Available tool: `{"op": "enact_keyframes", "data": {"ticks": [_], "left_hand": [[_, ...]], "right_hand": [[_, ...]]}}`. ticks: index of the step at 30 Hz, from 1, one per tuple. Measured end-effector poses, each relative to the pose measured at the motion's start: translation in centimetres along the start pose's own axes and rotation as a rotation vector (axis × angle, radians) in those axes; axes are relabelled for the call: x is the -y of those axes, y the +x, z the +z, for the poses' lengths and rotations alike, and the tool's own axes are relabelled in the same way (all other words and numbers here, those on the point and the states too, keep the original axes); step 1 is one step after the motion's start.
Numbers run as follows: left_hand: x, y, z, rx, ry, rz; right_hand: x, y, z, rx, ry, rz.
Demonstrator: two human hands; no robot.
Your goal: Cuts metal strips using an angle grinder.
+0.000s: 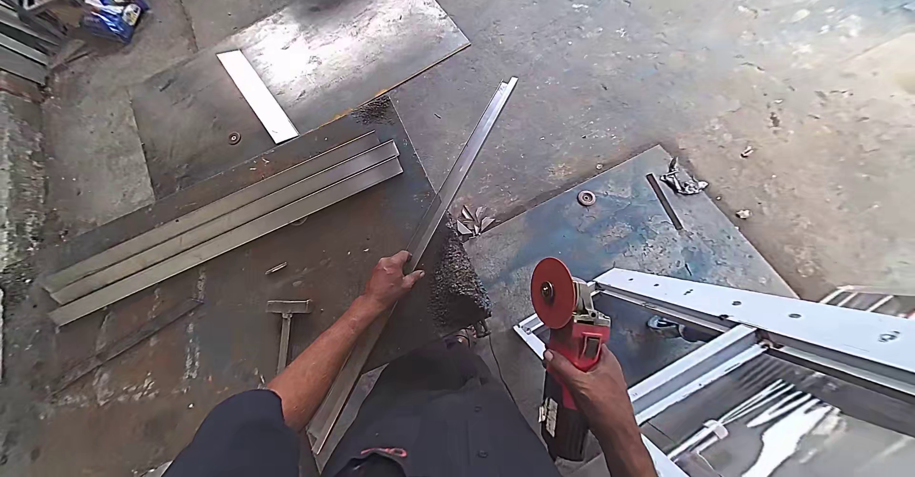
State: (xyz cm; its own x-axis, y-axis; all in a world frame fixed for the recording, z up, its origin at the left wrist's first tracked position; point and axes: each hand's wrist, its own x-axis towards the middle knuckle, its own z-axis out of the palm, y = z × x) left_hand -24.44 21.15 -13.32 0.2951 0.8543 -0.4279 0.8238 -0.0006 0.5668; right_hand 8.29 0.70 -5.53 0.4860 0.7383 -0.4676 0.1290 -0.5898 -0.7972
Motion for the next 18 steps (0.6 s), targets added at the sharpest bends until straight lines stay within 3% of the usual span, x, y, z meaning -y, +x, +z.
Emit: {"op": "enact_keyframes", "data": {"ticks": [5, 9, 13, 18], "left_hand": [[0.8, 1.0, -3.0, -0.252, -0.057, 0.164], [-1.5, 7.7, -8.6, -0.326, -0.119, 0.281], [-7.0, 19.8, -11.3, -0.077, -0.263, 0.200], [-12.7, 30.8, -7.6, 0.221, -0.218, -0.015]], "right_hand": [[0.8, 0.7, 0.4, -0.013, 0.003, 0.023], [1.8, 1.5, 1.2, 0.019, -0.008, 0.052], [3.0, 2.9, 2.6, 0.060, -0.030, 0.106], [5.2, 5.2, 4.7, 0.096, -0.144, 0.154]]}}
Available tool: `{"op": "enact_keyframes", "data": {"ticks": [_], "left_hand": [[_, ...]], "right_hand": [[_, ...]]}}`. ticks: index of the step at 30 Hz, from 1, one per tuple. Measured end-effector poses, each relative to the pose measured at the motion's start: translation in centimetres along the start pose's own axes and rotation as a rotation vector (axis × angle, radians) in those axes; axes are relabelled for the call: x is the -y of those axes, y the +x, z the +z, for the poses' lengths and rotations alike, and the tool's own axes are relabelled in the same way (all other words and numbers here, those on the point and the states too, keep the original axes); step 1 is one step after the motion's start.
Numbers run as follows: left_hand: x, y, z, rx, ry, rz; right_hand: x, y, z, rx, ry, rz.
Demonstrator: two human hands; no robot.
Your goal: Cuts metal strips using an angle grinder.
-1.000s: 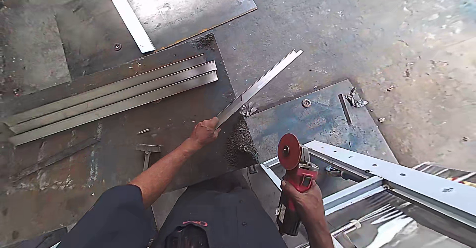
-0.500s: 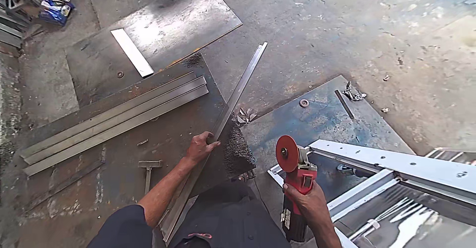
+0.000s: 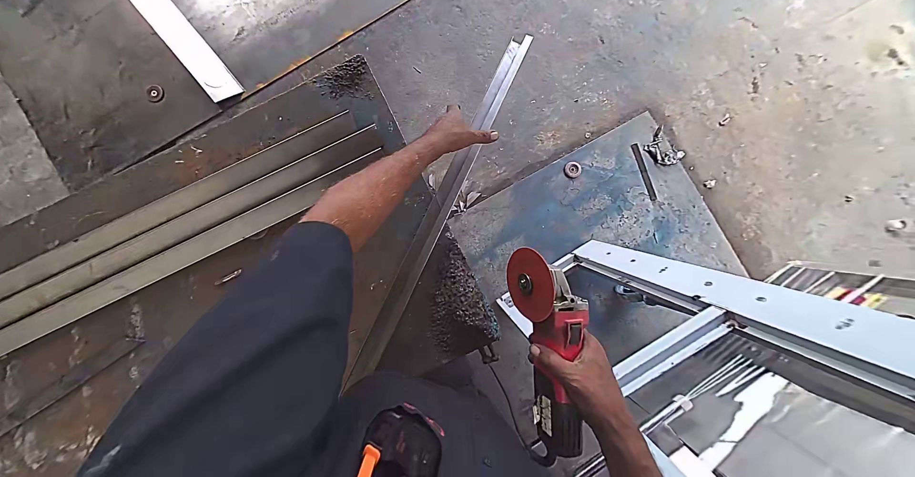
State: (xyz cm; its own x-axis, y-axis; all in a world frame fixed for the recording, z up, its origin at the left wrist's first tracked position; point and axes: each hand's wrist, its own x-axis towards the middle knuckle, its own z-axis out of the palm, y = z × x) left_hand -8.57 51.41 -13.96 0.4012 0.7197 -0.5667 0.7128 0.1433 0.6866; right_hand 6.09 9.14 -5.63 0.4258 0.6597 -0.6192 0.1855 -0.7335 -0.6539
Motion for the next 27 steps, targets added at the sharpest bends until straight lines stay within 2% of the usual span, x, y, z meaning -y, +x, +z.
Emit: {"op": "enact_keyframes", "data": {"ticks": [3, 6, 8, 15, 27], "left_hand": [[0.1, 4.0, 2.6, 0.137, -0.238, -0.101], [-0.3, 5.2, 4.2, 0.196, -0.483, -0.112], [-1.0, 5.7, 4.5, 0.200, -0.559, -0.093], [-3.1, 8.5, 4.7, 0.203, -0.571, -0.041], [-3.0, 8.4, 4.5, 0.231, -0.554, -0.047]], "right_hand": [[1.6, 1.3, 0.8, 0.022, -0.061, 0.003], [3.1, 2.7, 1.7, 0.048, -0.094, 0.013], [4.1, 3.7, 2.1, 0.063, -0.148, 0.015], [6.1, 7.4, 3.6, 0.106, -0.246, 0.012], [7.4, 9.6, 5.0, 0.131, -0.269, 0.032]]}}
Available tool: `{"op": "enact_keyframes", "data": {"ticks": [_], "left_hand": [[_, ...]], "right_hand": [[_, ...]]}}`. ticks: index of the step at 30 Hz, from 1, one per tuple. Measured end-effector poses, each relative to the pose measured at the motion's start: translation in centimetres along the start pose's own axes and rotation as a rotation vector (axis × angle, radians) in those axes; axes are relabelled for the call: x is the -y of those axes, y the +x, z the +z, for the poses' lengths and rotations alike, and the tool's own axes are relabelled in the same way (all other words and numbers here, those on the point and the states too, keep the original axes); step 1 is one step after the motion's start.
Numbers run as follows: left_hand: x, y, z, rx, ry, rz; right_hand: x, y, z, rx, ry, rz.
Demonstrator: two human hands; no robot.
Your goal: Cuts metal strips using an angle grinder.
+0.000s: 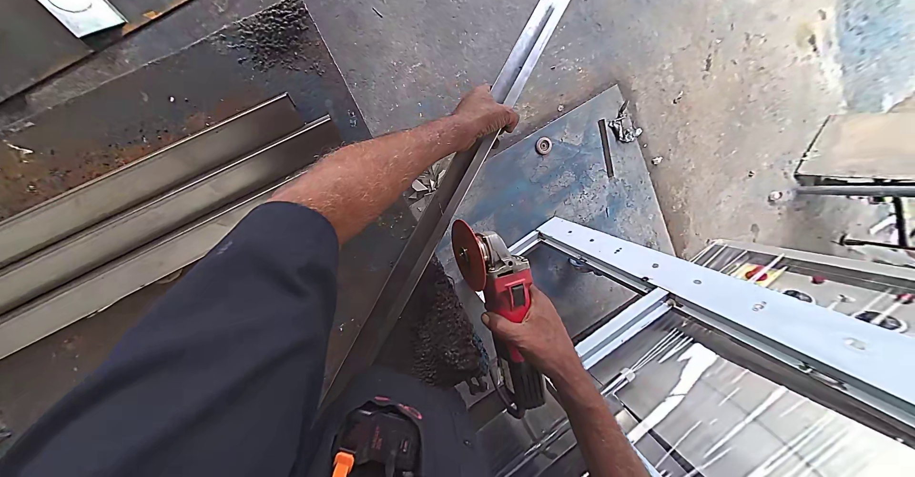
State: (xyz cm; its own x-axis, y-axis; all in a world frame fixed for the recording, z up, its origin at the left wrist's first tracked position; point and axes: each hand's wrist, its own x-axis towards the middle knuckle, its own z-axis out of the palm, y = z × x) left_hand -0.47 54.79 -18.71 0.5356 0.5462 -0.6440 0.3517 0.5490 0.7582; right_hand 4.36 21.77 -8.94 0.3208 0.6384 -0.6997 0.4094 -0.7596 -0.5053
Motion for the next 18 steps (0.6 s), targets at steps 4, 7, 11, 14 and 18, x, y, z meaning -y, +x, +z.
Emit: {"op": "enact_keyframes", "data": {"ticks": [4, 7, 11, 14, 18], "left_hand": [[0.23, 0.36, -0.04, 0.013, 0.003, 0.010], [0.16, 0.28, -0.08, 0.013, -0.002, 0.006], [0.42, 0.46, -0.06, 0.021, -0.029, 0.018], [0.34, 0.48, -0.08, 0.028, -0.022, 0.017], [0.43, 0.76, -0.08, 0.021, -0.006, 0.020]], "right_hand": [[0.17, 0.19, 0.03, 0.006, -0.004, -0.003], [0.35, 0.32, 0.00, 0.010, -0.017, -0.005], [0.51, 0.44, 0.00, 0.002, -0.022, -0.010], [0.53, 0.57, -0.08, 0.001, -0.016, -0.018], [0.44, 0.67, -0.10, -0.002, -0.030, -0.041]]}}
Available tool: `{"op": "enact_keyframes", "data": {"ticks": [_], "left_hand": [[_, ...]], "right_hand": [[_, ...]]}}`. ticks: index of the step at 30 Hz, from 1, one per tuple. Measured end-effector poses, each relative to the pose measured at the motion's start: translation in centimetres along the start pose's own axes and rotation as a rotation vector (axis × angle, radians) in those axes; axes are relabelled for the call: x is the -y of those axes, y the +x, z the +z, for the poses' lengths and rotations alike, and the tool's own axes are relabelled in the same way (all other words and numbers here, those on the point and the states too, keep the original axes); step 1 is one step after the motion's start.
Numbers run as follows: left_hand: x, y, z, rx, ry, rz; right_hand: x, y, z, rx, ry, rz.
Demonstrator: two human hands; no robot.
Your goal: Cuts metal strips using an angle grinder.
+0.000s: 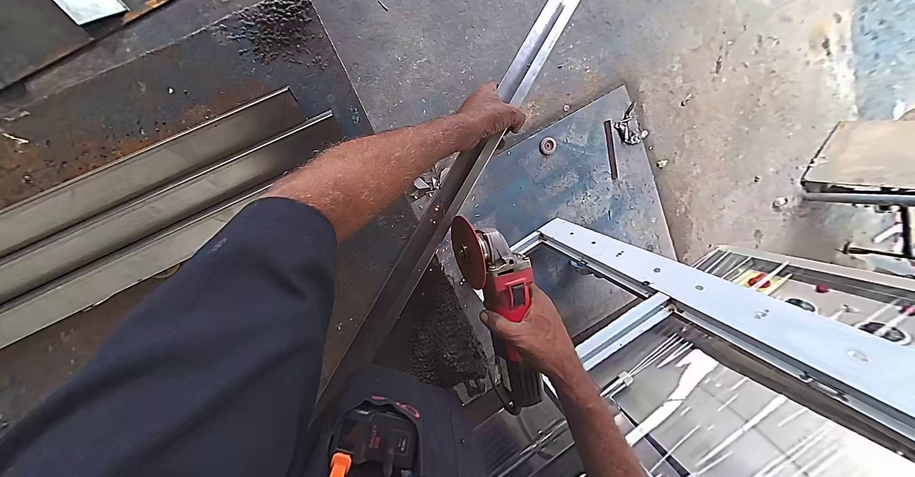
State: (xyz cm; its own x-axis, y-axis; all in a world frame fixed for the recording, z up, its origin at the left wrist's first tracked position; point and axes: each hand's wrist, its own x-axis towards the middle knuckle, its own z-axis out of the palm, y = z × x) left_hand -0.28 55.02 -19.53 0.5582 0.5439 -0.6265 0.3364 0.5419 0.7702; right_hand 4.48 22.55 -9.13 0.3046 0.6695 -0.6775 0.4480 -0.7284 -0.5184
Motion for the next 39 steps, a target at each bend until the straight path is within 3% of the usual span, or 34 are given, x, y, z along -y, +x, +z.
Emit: {"op": "enact_keyframes", "data": {"ticks": [39], "left_hand": [[0.2, 0.5, -1.1, 0.021, 0.042, 0.033]], "right_hand": [[0.9, 1.7, 0.5, -0.045, -0.110, -0.018]]}}
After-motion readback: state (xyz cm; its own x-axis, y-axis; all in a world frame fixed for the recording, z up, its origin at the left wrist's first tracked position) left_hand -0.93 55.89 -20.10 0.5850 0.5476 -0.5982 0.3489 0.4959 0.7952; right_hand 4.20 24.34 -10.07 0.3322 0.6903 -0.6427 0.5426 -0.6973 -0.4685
